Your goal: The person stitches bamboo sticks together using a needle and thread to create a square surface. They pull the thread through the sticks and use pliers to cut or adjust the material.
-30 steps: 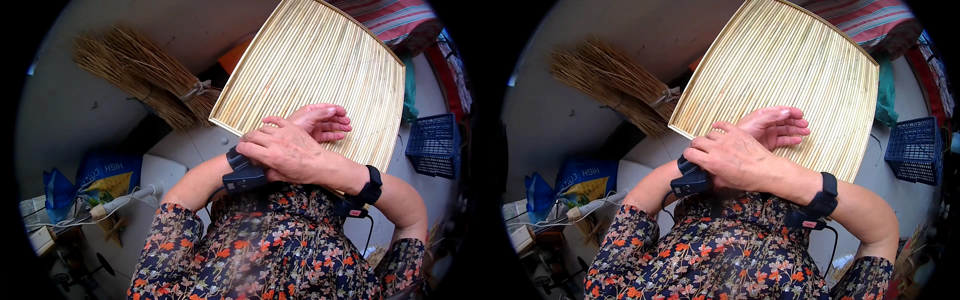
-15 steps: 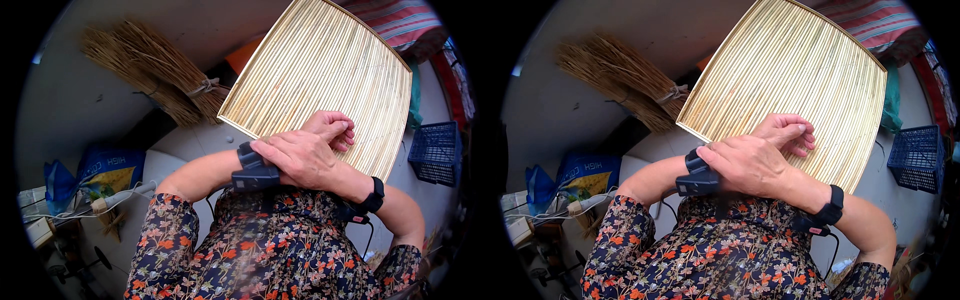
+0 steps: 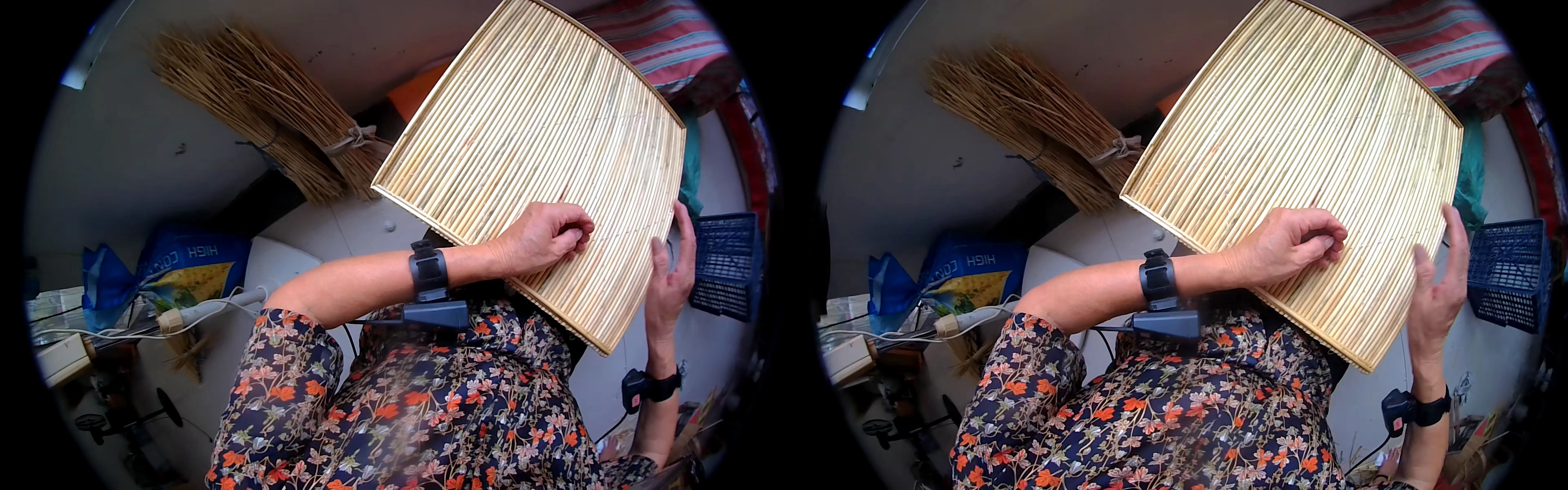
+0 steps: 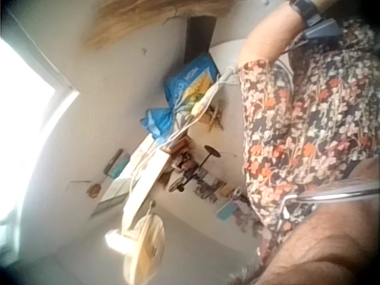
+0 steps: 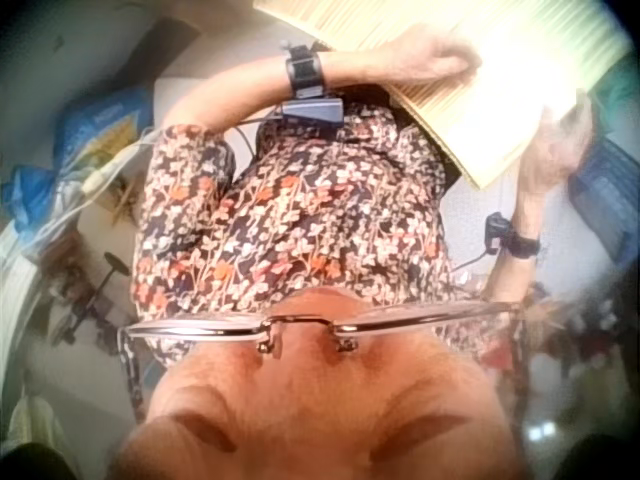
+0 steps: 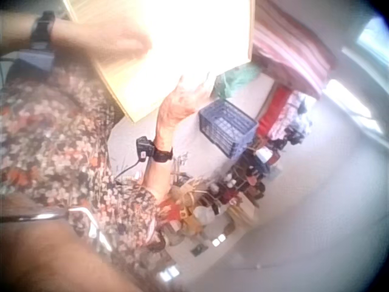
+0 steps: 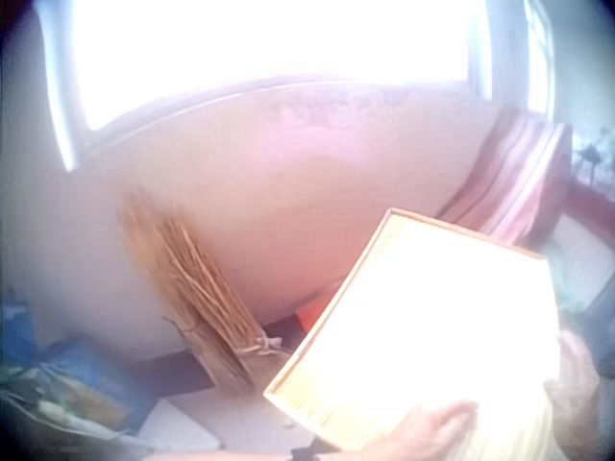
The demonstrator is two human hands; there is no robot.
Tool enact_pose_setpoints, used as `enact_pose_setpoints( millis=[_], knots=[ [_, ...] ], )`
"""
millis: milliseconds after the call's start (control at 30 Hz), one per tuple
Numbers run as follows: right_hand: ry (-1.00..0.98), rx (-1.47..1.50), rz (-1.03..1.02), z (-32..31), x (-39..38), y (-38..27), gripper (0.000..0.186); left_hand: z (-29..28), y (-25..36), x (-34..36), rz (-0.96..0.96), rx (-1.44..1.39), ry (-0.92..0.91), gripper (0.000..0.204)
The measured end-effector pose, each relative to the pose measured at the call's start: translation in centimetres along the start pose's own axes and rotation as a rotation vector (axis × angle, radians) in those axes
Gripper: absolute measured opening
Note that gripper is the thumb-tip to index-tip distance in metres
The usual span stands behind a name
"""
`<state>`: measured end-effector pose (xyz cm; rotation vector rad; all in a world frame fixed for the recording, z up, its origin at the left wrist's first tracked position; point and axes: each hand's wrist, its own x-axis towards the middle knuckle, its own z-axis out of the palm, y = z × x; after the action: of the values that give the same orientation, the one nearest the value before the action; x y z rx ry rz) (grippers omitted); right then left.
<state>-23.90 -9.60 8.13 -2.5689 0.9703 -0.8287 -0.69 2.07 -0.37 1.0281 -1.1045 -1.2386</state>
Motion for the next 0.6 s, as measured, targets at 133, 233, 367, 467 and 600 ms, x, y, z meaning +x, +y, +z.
enact_pose_setpoints(
  millis=[133, 233, 367, 467, 600],
  knots=[
    [0.026, 0.505, 0.632, 2.9, -5.1, 8.7, 0.05, 0.6, -1.2, 0.5, -0.068, -0.081, 0.025, 0.019],
    [0.117, 1.115, 0.841, 5.0, -7.4, 8.9, 0.038, 0.3, -0.7, 0.4, -0.085, -0.198, 0.06, 0.02],
    [0.112, 1.198, 0.848, 5.0, -4.8, 5.0, 0.036, -1.0, 1.3, -1.0, -0.101, -0.232, 0.102, 0.023],
    [0.126, 1.226, 0.825, 5.6, -4.8, 4.1, 0.033, -1.8, 2.1, -2.1, -0.015, -0.144, 0.062, 0.02],
    [0.152, 1.242, 0.823, 5.8, -4.7, 3.2, 0.032, -2.1, 3.8, -3.7, 0.185, 0.249, -0.078, 0.021]
  ],
)
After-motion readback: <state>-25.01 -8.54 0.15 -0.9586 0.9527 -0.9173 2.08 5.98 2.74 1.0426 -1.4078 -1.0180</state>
